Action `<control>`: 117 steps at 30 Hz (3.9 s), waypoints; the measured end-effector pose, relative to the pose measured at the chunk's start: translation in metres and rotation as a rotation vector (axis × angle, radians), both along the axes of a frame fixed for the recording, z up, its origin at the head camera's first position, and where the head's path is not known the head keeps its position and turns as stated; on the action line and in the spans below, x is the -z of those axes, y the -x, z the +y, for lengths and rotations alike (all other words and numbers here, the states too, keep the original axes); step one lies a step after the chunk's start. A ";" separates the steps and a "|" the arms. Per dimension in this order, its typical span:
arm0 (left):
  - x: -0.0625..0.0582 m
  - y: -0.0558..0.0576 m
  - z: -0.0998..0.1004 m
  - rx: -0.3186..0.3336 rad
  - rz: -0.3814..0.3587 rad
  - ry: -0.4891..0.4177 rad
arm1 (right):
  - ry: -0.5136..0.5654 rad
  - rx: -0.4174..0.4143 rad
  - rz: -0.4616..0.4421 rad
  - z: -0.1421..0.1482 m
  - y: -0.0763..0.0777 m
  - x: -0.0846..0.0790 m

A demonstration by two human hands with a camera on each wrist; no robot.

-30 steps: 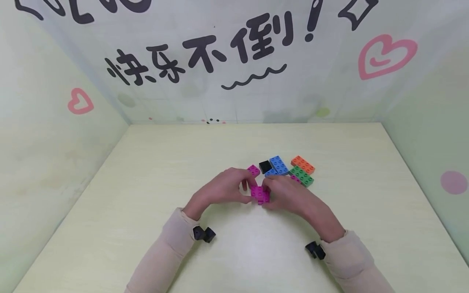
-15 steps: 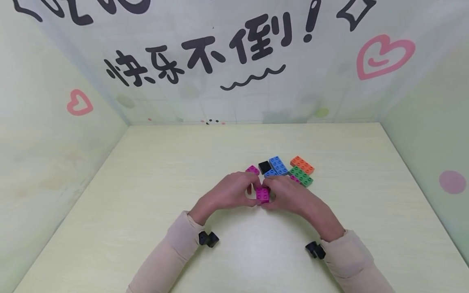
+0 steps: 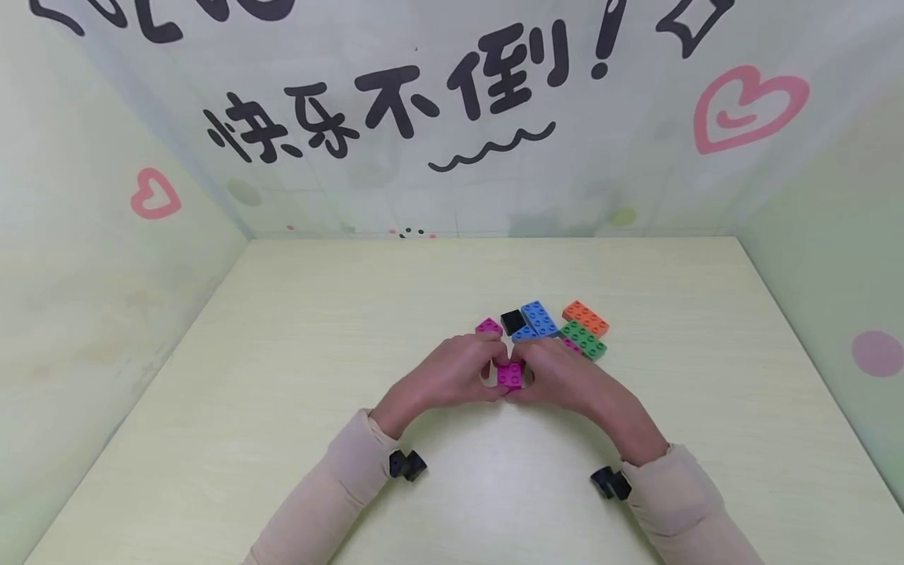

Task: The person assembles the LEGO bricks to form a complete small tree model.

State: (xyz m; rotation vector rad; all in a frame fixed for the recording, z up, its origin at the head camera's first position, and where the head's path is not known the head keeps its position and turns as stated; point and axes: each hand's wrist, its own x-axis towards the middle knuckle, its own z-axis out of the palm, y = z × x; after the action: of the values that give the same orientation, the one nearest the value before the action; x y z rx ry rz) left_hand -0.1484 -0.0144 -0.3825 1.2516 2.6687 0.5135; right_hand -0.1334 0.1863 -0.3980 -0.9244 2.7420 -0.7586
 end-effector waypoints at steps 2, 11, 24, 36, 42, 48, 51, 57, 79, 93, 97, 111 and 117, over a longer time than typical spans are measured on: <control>0.000 0.000 0.001 -0.002 -0.001 0.004 | -0.003 0.004 -0.002 0.000 0.000 0.000; 0.004 0.000 0.003 0.009 -0.034 -0.033 | 0.013 -0.002 -0.026 0.003 -0.001 0.000; 0.018 0.014 -0.007 -0.051 -0.371 -0.286 | 0.140 0.003 -0.170 0.025 -0.001 -0.022; 0.014 0.015 -0.006 -0.034 -0.319 -0.259 | 0.198 -0.019 -0.221 0.025 0.000 -0.020; 0.012 0.013 -0.003 -0.060 -0.304 -0.233 | 0.214 -0.022 -0.219 0.025 0.000 -0.019; 0.009 0.010 -0.002 -0.094 -0.309 -0.198 | 0.218 -0.030 -0.213 0.025 0.001 -0.016; 0.008 0.010 -0.002 -0.092 -0.309 -0.190 | 0.201 -0.028 -0.206 0.024 0.001 -0.016; 0.010 0.010 -0.002 -0.050 -0.284 -0.179 | 0.129 -0.038 -0.119 0.017 -0.001 -0.014; 0.021 0.032 -0.003 -0.651 -0.159 -0.171 | 0.075 -0.008 -0.073 0.015 -0.002 -0.011; -0.014 0.025 -0.017 -0.384 -0.221 -0.269 | 0.072 -0.011 -0.082 0.016 0.000 -0.011; -0.024 0.020 -0.018 -0.111 -0.230 -0.226 | 0.092 -0.018 -0.083 0.018 0.001 -0.012; -0.019 0.010 -0.007 -0.039 -0.161 -0.115 | 0.109 -0.049 -0.056 0.016 0.001 -0.010; -0.022 0.005 -0.004 -0.031 -0.111 -0.080 | 0.111 -0.060 -0.049 0.016 0.001 -0.011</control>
State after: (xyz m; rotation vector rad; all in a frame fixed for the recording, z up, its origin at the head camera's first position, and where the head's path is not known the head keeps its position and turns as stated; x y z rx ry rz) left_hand -0.1530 -0.0183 -0.3605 1.1670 2.6023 0.6803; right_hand -0.1344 0.2020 -0.3870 -0.9902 2.6405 -0.9185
